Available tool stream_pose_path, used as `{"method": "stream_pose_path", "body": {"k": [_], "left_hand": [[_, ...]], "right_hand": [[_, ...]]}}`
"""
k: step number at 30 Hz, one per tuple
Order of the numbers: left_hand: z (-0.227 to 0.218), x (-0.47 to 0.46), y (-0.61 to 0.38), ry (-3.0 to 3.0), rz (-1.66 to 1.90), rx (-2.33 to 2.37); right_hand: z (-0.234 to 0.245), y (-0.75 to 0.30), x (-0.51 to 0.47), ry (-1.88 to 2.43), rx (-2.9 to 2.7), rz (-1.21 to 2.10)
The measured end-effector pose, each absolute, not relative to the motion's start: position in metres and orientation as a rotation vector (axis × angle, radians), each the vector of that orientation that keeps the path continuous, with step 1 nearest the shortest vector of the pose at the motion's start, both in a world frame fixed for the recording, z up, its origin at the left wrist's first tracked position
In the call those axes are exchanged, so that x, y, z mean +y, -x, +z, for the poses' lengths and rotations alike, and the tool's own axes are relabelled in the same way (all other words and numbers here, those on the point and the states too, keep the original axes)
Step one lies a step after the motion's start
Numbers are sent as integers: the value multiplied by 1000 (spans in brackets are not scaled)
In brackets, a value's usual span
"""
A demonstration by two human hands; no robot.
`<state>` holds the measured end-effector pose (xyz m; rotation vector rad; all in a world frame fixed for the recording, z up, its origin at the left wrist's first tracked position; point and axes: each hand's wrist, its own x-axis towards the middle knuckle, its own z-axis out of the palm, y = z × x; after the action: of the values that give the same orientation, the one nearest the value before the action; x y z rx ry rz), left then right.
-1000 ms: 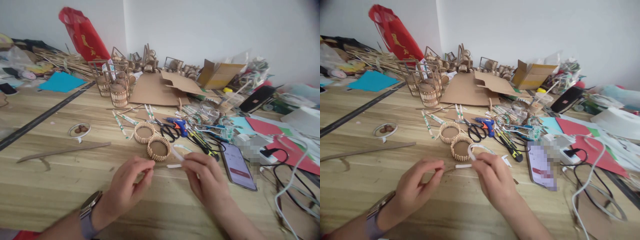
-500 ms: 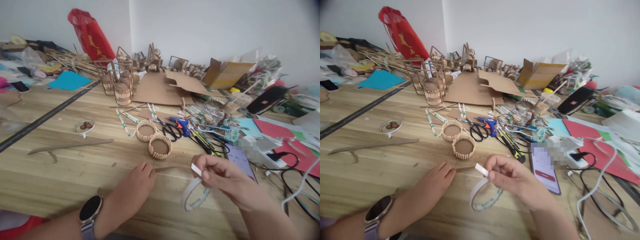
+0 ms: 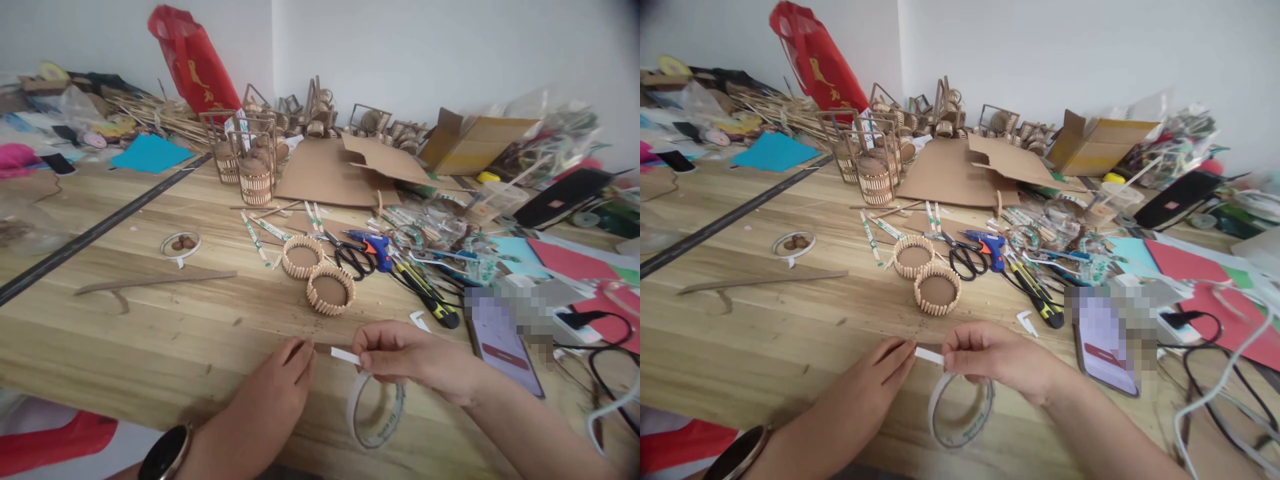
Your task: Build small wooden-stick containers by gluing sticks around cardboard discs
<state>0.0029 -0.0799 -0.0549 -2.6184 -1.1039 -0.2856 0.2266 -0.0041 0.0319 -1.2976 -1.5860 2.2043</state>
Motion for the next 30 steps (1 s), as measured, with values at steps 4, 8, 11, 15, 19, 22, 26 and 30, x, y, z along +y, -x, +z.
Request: {"method": "stream_pose_path", "body": {"k": [4,8,11,15,19,22,26,30], "left_hand": [[-61,-91,2,2681,-424,-1169],[-66,-96,4,2702,-482,-1157],[-64,-98,4,2688,-477,-1206],[-60,-99,2,2658,-467,-1325],[-64,-99,3,2673,-498,-1335],[-64,-102,7,2686,-530,-1291],[-56,-107,13,2771,-429,-1197],[-52,-110,16,2799,-400,-1197]], "right_hand": [[30,-215,-6,1346,-1637,2283],[29,-206,-2,1372,-1723,2184],[28,-203,7,1374,-1778,2140],[21,-207,17,1410,-1868,2075],[14,-215,15,1443,-1788,2083],[14,-219,6,1421,-1756,2186],[19,-217,-4,1524,-1746,2171],[22,-205,-7,1619,-1720,2128]]}}
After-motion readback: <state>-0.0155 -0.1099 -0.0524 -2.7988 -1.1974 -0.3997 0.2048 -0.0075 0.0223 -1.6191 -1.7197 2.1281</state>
